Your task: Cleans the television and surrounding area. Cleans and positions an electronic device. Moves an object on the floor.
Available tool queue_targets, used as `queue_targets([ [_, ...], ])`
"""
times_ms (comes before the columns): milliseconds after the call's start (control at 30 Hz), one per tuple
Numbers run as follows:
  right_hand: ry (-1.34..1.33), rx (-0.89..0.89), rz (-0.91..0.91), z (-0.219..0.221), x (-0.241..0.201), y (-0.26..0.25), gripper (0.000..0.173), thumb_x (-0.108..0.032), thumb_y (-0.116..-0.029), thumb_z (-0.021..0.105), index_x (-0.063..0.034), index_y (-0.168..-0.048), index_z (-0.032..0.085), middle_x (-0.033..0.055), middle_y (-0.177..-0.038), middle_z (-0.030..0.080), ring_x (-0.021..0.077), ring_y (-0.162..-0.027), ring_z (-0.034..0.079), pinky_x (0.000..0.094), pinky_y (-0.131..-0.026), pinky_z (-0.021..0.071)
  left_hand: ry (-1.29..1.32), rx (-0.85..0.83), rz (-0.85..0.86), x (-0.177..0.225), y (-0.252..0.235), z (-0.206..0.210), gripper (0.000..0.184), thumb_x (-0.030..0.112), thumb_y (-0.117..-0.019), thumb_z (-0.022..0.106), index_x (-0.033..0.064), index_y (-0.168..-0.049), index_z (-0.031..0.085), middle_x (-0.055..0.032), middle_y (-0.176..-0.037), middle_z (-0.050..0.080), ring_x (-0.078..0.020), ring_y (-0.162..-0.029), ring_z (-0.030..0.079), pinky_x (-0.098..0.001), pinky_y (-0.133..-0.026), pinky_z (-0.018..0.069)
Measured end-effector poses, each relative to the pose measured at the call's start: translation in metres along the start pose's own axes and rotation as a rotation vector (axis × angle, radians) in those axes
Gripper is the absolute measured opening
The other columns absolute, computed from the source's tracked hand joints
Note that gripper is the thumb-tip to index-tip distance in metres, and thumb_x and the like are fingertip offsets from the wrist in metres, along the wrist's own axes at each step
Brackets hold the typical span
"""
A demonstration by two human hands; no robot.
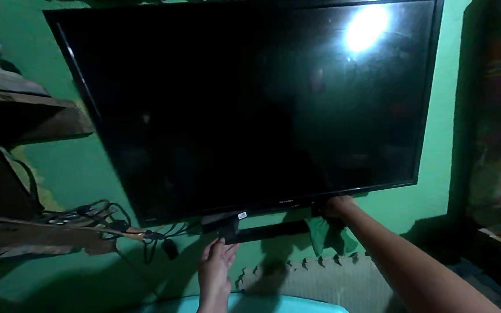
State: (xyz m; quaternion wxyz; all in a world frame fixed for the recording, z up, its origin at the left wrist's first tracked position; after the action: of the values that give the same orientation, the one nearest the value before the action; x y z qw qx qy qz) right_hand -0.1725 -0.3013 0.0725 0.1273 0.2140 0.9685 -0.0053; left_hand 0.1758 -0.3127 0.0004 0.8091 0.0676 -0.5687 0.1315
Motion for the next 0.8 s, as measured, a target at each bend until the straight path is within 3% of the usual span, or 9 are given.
queue_targets([
  [133,0.046,-0.048,-0.052,0.003,0.004,0.007,0.043,-0.033,-0.1057,0.051,-0.0022,-0.133,0.064,0.0235,-0.14,0.059,0.0431,-0.136,0.05,0.0655,-0.111,0.0342,0.014,-0.002,-0.019,0.0,0.0,0.0,0.033,0.016,-0.1098,0.045,-0.0042,-0.135,0.05,-0.0211,-0.112,0.064,-0.0196,-0.087,0.069,-0.0278,-0.071,0.0554],
  [200,-0.029,0.008,-0.147,0.007,0.013,0.016,0.045,-0.029,-0.1091,0.045,-0.0052,-0.146,0.054,0.0232,-0.15,0.05,0.0441,-0.142,0.042,0.0631,-0.115,0.0318,0.024,-0.02,-0.029,-0.001,-0.001,0.0,0.033,0.016,-0.1099,0.045,-0.0039,-0.136,0.049,-0.0211,-0.113,0.062,-0.0194,-0.086,0.068,-0.0274,-0.071,0.0554],
  [233,-0.108,0.068,-0.161,0.008,0.021,0.029,0.046,-0.028,-0.1102,0.043,-0.0092,-0.152,0.049,0.0223,-0.153,0.046,0.045,-0.142,0.041,0.0629,-0.113,0.0353,0.026,-0.031,-0.035,-0.002,0.0,0.0,0.034,0.017,-0.1101,0.044,-0.0038,-0.137,0.048,-0.021,-0.114,0.062,-0.0192,-0.086,0.068,-0.0274,-0.071,0.0554],
  [367,-0.245,0.225,-0.134,0.015,0.027,0.096,0.043,-0.019,-0.1086,0.043,-0.0103,-0.151,0.051,0.0173,-0.152,0.051,0.0409,-0.138,0.049,0.0591,-0.109,0.0423,0.034,-0.051,-0.032,-0.002,-0.001,-0.002,0.035,0.017,-0.1098,0.045,-0.0034,-0.138,0.048,-0.02,-0.114,0.062,-0.0183,-0.085,0.069,-0.027,-0.069,0.056],
  [433,-0.231,0.257,-0.14,0.018,0.028,0.096,0.045,-0.018,-0.1082,0.042,-0.0097,-0.152,0.049,0.0171,-0.151,0.052,0.0403,-0.138,0.049,0.0582,-0.109,0.0423,0.028,-0.064,-0.031,-0.004,-0.002,-0.002,0.036,0.017,-0.1099,0.045,-0.0033,-0.139,0.047,-0.0205,-0.116,0.061,-0.0189,-0.086,0.069,-0.0275,-0.071,0.0564],
  [567,-0.215,0.259,-0.118,0.01,0.034,0.051,0.048,-0.024,-0.1115,0.036,-0.0034,-0.155,0.042,0.0221,-0.158,0.042,0.0426,-0.145,0.04,0.0588,-0.116,0.0344,0.043,-0.099,-0.041,-0.006,-0.001,-0.001,0.035,0.016,-0.1098,0.045,-0.0029,-0.139,0.047,-0.0209,-0.121,0.059,-0.0201,-0.09,0.069,-0.0284,-0.072,0.0573],
  [733,-0.218,0.607,-0.135,0.022,0.013,0.074,0.039,-0.017,-0.1079,0.045,0.0024,-0.139,0.059,0.0238,-0.143,0.057,0.0442,-0.138,0.048,0.0613,-0.115,0.0337,0.068,-0.151,-0.069,-0.006,-0.005,-0.002,0.036,0.015,-0.1099,0.045,-0.0033,-0.14,0.045,-0.0224,-0.124,0.057,-0.0224,-0.091,0.068,-0.0308,-0.075,0.0571],
  [800,-0.231,0.691,-0.197,0.035,-0.011,0.091,0.038,-0.013,-0.1051,0.049,0.0047,-0.136,0.061,0.026,-0.14,0.06,0.0459,-0.137,0.05,0.0627,-0.12,0.025,0.085,-0.163,-0.08,-0.006,-0.005,-0.001,0.035,0.014,-0.1096,0.045,-0.003,-0.139,0.046,-0.0226,-0.123,0.058,-0.0227,-0.09,0.07,-0.0305,-0.073,0.058],
])
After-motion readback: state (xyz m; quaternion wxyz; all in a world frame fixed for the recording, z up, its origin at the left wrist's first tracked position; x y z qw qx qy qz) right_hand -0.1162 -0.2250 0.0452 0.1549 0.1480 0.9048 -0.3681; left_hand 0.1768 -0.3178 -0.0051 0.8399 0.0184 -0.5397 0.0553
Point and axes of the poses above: each hand's wrist, its own y-axis away from the middle knuckle, its own z-axis out of the palm, x = y × z, the point moved 9 cm from there along -y, towards the middle knuckle
